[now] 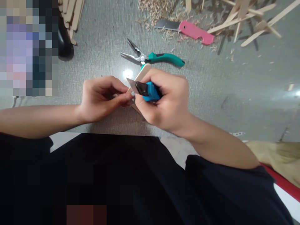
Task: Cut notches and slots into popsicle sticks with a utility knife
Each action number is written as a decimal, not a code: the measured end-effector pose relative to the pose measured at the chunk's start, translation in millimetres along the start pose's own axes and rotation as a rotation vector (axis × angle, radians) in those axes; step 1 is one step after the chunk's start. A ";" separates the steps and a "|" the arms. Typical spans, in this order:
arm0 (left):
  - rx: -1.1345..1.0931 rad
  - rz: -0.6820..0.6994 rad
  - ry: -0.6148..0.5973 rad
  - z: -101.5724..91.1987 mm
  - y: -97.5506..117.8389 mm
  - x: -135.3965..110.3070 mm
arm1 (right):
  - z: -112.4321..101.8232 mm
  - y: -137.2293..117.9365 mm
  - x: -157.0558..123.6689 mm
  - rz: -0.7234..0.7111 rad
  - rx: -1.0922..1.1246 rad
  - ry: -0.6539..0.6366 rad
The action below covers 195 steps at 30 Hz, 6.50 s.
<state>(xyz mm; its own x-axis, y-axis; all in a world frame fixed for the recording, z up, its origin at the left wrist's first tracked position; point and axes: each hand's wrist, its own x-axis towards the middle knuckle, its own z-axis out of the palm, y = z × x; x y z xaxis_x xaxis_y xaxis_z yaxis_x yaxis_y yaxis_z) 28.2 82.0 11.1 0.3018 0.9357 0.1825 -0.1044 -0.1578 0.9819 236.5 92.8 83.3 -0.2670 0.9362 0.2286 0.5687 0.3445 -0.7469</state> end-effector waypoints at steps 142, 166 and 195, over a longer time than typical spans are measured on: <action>-0.075 -0.196 0.198 -5.5 15.9 8.4 | -25.7 2.2 -7.1 -0.286 -0.674 -0.854; -0.448 -0.298 -0.187 -11.0 26.3 16.2 | -2.9 41.6 0.4 -0.173 0.421 -0.225; -0.496 -0.438 -0.468 -19.1 31.5 29.5 | -6.7 31.6 2.1 -0.020 0.454 -0.205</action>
<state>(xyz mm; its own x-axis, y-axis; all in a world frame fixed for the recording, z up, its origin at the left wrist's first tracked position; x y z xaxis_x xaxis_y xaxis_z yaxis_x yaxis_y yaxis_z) 15.7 110.6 46.4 0.7667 0.6335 -0.1036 -0.2596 0.4536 0.8525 259.2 106.1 64.4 -0.4474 0.8813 0.1523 0.1780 0.2546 -0.9505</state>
